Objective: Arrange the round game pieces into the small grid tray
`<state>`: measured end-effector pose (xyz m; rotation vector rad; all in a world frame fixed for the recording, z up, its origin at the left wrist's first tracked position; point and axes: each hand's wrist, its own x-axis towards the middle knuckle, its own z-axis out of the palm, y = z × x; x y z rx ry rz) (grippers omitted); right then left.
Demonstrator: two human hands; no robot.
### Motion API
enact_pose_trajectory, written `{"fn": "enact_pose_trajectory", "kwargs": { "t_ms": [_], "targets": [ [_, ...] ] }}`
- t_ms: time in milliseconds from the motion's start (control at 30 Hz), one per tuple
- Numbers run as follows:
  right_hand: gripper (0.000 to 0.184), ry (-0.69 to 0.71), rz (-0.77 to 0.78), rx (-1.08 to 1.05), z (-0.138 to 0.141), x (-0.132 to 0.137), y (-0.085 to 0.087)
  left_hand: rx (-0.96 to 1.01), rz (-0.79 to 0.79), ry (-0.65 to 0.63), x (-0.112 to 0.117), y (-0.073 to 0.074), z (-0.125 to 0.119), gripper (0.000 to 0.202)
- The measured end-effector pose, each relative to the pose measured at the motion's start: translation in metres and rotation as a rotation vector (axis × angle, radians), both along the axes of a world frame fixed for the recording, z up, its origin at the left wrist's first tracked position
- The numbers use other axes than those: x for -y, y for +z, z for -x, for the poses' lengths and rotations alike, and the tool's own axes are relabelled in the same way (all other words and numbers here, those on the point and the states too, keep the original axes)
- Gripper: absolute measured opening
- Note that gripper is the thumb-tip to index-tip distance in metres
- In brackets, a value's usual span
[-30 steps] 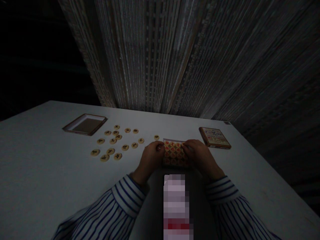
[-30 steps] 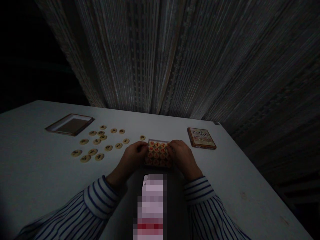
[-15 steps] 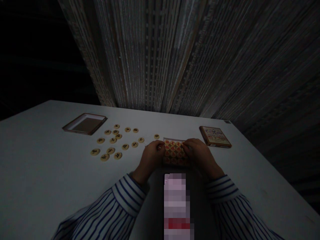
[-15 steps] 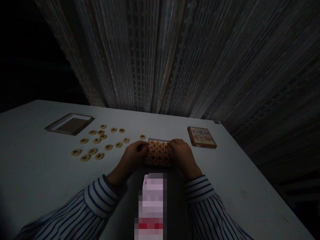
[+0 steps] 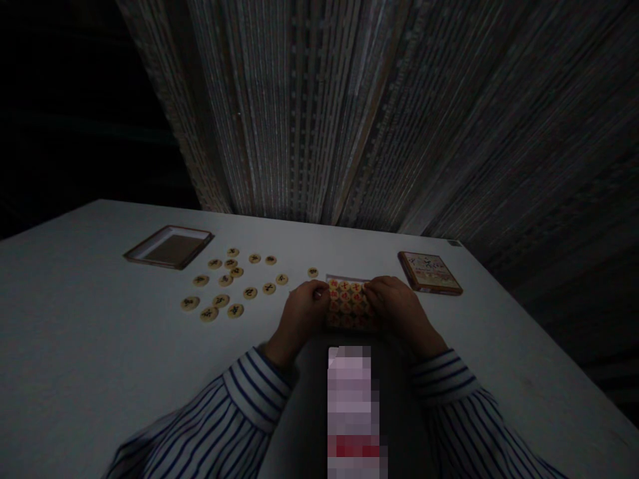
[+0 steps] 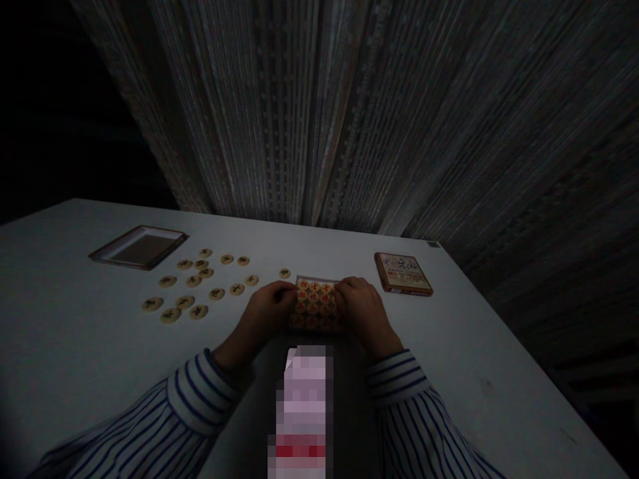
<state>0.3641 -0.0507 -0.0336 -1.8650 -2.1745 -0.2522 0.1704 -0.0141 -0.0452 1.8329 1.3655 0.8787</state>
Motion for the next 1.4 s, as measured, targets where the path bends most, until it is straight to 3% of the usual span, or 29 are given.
{"fn": "enact_pose_trajectory", "kwargs": {
  "t_ms": [1400],
  "targets": [
    [0.026,-0.039,0.072,0.088,0.0053,-0.0016,0.0053,0.008,-0.01,-0.018,-0.0001,-0.0023,0.0007,0.023]
  ]
}}
